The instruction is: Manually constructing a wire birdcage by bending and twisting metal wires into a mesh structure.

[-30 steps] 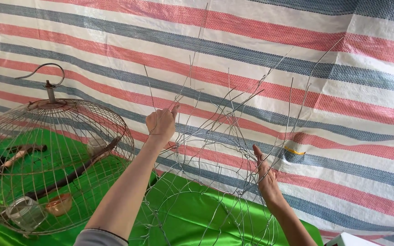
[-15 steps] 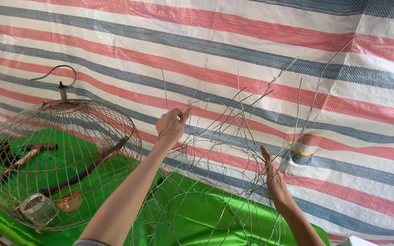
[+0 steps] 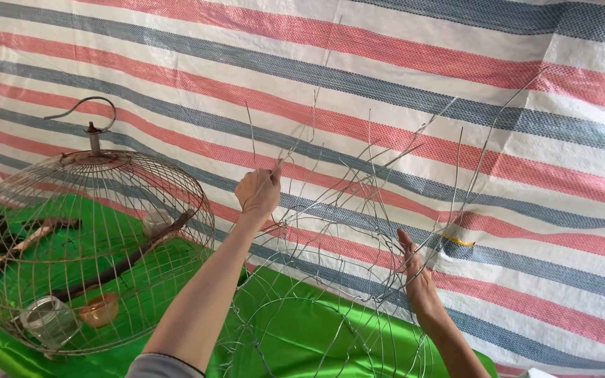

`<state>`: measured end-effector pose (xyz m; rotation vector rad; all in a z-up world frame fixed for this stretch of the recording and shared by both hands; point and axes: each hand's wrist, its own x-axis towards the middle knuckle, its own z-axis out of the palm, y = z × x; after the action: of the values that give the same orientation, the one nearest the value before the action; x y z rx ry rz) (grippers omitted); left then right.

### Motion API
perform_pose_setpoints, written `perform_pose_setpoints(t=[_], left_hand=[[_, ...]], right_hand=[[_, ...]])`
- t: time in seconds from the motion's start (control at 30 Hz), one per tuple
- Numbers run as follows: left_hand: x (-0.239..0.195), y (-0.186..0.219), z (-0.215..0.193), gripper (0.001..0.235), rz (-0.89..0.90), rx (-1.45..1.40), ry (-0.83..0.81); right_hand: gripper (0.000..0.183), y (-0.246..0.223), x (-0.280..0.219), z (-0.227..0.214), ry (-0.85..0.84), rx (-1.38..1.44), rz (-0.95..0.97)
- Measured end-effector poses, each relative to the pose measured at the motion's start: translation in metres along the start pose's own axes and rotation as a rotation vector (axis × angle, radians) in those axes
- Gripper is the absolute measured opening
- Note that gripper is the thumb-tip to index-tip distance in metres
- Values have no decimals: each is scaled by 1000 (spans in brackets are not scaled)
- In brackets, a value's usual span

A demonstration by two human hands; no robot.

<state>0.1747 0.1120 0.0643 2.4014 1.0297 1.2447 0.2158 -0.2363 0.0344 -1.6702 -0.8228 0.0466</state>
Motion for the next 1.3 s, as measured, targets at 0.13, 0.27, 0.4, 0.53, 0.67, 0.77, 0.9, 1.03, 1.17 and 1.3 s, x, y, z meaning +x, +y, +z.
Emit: perform_pose_setpoints(t=[0.13,0.27,0.4,0.53,0.67,0.77,0.9,1.03,1.17,1.3], left_hand=[[4,4,-2,66,-96,-62,-14],[3,5,4,64,-114,-92,-7],[-12,27,-32,61,-3,-299,-32],[-9,16,-18,50,89,-336,43],[-9,17,-15,50,47,-437,118],[-11,23,-23,48,63,-455,104],[-2,19,-10,51,68,-401,149],[2,14,-4,53,54,-389,190],[6,15,-5,50,21,-348,230],[7,16,-7,48,8,-315,284]], right_hand=[[62,19,8,-4,11,-26,-58],[56,186,121,-22,81,20,-217],[55,270,200,-10,126,101,-291],[58,287,204,5,98,101,-270],[61,265,195,10,65,90,-245],[63,243,175,9,49,81,-221],[67,205,137,-4,37,64,-198],[70,213,130,-9,14,46,-183],[74,199,101,-8,-16,40,-165],[77,139,51,-7,-43,35,-145]])
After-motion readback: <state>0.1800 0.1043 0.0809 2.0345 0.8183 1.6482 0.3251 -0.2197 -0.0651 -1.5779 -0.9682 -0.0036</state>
